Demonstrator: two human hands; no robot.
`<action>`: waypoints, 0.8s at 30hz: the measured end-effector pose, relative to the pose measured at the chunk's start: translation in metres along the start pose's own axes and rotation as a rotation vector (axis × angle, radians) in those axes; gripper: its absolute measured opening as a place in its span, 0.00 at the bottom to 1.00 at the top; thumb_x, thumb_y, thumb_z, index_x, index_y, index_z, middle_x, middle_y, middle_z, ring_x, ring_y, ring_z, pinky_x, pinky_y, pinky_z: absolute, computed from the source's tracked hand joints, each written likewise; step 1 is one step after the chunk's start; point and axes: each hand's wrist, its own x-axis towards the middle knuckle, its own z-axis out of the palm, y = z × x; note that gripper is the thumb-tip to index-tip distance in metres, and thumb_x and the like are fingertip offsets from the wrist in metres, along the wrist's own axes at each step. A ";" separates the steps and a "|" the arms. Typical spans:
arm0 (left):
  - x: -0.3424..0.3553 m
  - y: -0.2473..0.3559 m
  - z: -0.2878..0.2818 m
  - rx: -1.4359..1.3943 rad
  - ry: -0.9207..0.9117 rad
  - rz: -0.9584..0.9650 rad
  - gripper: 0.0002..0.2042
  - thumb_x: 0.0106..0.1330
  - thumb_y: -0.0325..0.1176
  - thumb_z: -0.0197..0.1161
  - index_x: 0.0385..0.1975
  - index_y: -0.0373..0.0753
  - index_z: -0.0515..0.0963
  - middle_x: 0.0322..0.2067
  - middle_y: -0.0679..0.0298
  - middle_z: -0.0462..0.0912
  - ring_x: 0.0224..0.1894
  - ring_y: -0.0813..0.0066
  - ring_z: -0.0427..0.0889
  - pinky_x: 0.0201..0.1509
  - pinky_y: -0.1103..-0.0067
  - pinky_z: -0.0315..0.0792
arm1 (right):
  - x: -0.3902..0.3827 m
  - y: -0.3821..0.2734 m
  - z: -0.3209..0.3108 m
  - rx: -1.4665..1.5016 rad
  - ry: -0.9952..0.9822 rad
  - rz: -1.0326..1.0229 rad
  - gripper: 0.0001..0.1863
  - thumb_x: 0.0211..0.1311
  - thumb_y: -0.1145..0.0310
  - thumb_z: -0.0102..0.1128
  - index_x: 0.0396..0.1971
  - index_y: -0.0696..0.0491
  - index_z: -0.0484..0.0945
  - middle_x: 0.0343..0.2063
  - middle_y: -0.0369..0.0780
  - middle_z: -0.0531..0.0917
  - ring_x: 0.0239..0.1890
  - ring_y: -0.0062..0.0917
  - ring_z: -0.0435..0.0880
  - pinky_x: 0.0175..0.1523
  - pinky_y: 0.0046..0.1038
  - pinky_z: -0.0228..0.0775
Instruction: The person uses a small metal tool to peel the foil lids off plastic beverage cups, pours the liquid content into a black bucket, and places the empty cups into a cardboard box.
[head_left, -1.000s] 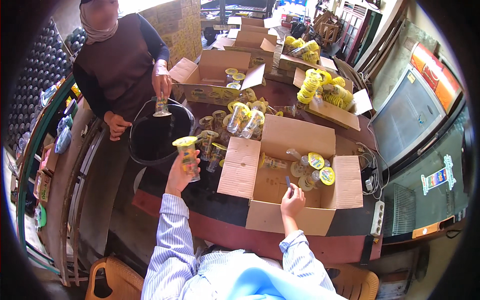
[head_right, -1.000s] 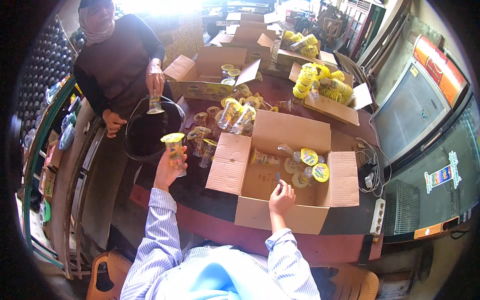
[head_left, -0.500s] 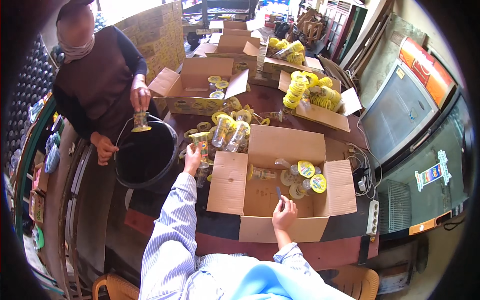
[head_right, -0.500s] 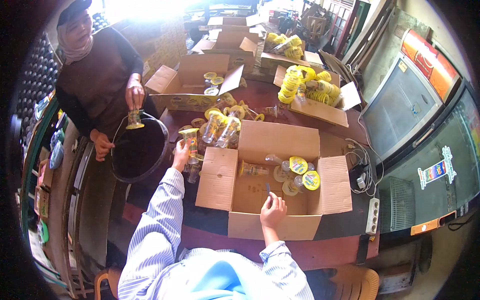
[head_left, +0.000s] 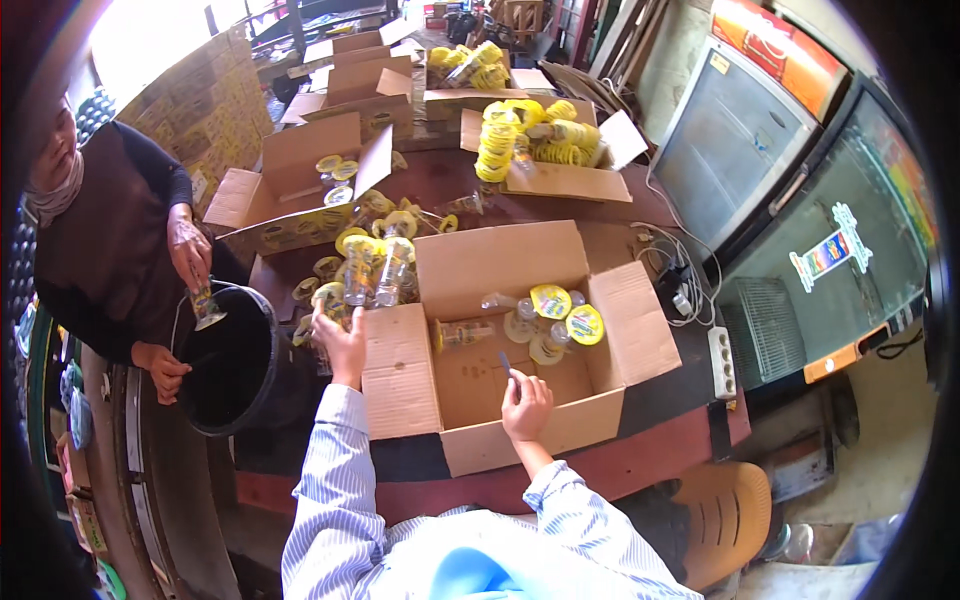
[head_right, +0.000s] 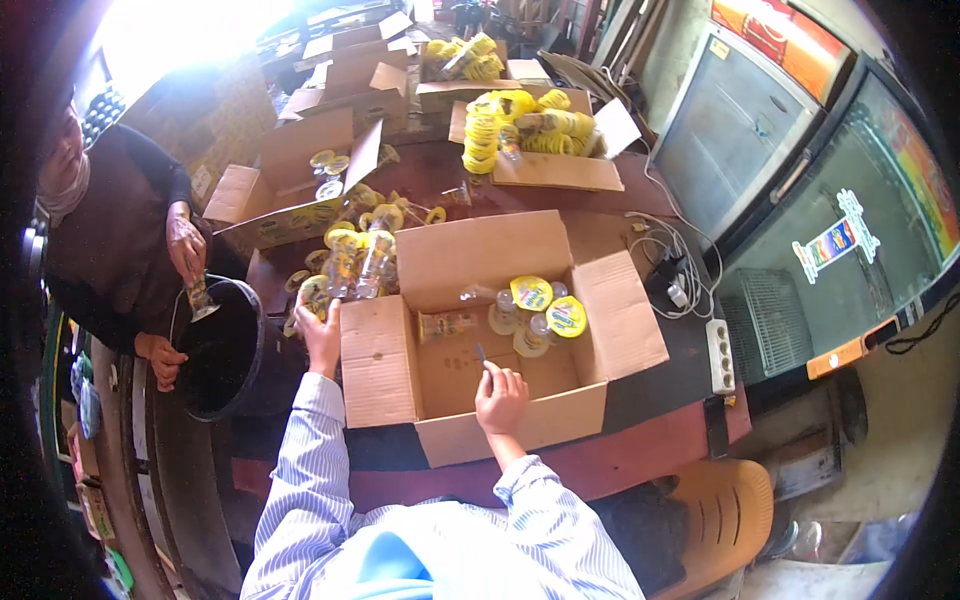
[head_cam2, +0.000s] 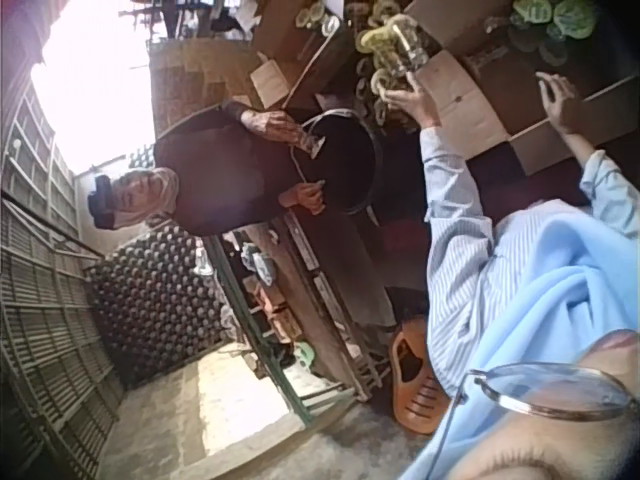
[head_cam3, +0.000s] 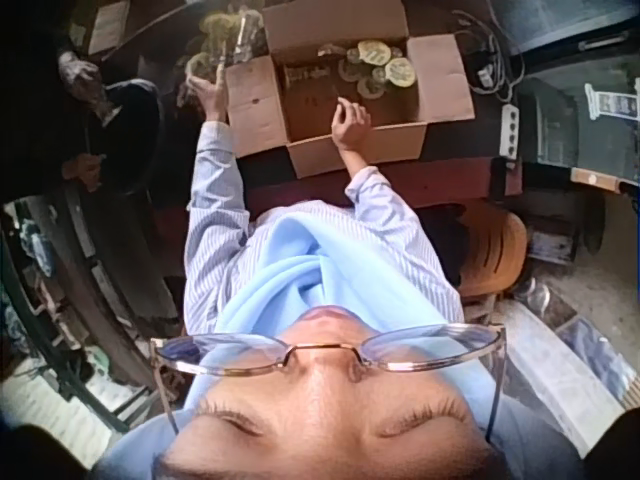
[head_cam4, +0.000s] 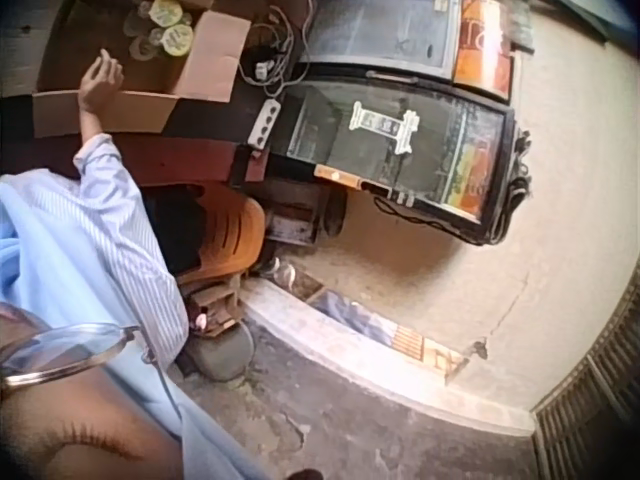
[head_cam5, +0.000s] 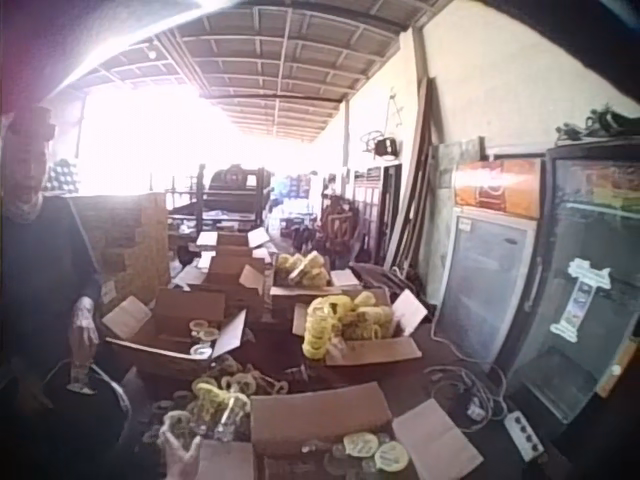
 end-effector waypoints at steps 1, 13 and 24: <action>-0.008 0.023 0.004 -0.046 -0.002 0.066 0.34 0.52 0.40 0.62 0.53 0.29 0.54 0.50 0.50 0.60 0.55 0.55 0.58 0.58 0.63 0.47 | 0.000 0.000 -0.001 0.019 -0.009 0.015 0.08 0.48 0.72 0.57 0.31 0.49 0.76 0.20 0.35 0.72 0.27 0.29 0.73 0.32 0.31 0.63; -0.120 0.138 0.124 -0.120 -0.835 0.346 0.27 0.47 0.33 0.64 0.47 0.33 0.63 0.45 0.50 0.65 0.48 0.54 0.65 0.52 0.67 0.63 | -0.006 0.036 -0.078 0.796 0.159 0.629 0.11 0.56 0.76 0.53 0.40 0.58 0.72 0.23 0.30 0.69 0.20 0.09 0.65 0.23 0.13 0.58; -0.114 0.074 0.174 0.935 -0.641 0.277 0.41 0.35 0.38 0.68 0.53 0.38 0.55 0.52 0.56 0.60 0.56 0.58 0.57 0.56 0.64 0.55 | 0.001 0.104 -0.156 0.599 0.169 0.477 0.07 0.53 0.78 0.54 0.33 0.59 0.74 0.23 0.35 0.74 0.22 0.13 0.69 0.26 0.15 0.64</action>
